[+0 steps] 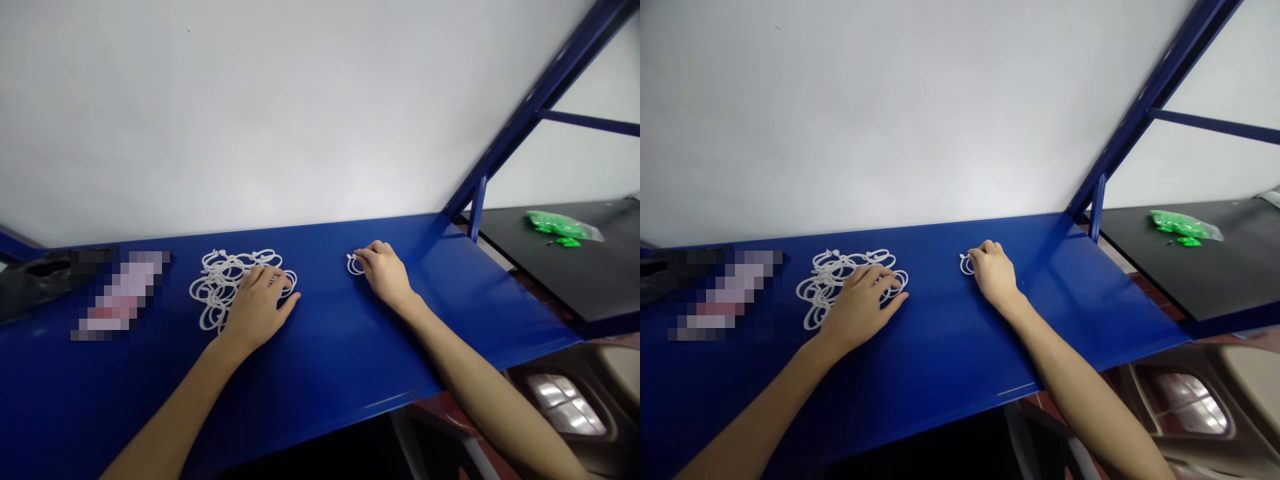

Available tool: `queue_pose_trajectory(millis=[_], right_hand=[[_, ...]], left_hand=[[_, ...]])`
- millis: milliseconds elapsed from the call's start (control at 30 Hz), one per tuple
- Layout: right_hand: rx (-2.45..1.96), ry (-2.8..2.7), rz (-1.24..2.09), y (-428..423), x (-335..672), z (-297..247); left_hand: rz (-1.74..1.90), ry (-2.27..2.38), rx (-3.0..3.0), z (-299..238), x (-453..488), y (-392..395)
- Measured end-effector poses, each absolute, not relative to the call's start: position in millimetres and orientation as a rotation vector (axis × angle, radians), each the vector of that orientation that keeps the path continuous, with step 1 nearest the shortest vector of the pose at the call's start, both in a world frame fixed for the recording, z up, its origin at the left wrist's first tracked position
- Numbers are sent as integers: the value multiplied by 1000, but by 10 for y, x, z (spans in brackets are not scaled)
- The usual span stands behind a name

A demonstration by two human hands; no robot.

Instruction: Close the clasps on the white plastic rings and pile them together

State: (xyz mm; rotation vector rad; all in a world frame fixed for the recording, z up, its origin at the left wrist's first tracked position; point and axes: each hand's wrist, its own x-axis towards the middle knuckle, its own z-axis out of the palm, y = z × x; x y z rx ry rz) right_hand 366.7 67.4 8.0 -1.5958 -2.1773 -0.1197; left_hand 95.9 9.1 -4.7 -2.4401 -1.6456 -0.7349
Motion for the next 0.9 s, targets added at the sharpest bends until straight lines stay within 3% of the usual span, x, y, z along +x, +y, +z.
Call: queue_pose_trajectory(millis=[100, 233, 433, 533, 733, 900], right_hand=[[-1630, -2188, -179, 707, 3717, 69], [-1333, -2149, -53, 627, 3614, 97], [-1023, -1998, 792, 334, 3274, 105], [-976, -1872, 1014, 247, 3170, 65], [-927, -1794, 995, 238, 3177, 46], [-853, -1914, 906, 210, 3183, 45]], left_hand=[[-722, -1593, -2443, -68, 982, 90], [-836, -1492, -2395, -23, 1035, 56], [-890, -1244, -2422, 75, 1155, -75], [-914, -1179, -2470, 80, 1215, -125], [-1339, -1631, -2334, 74, 1253, -133], [-1402, -1995, -2513, 95, 1260, -116]])
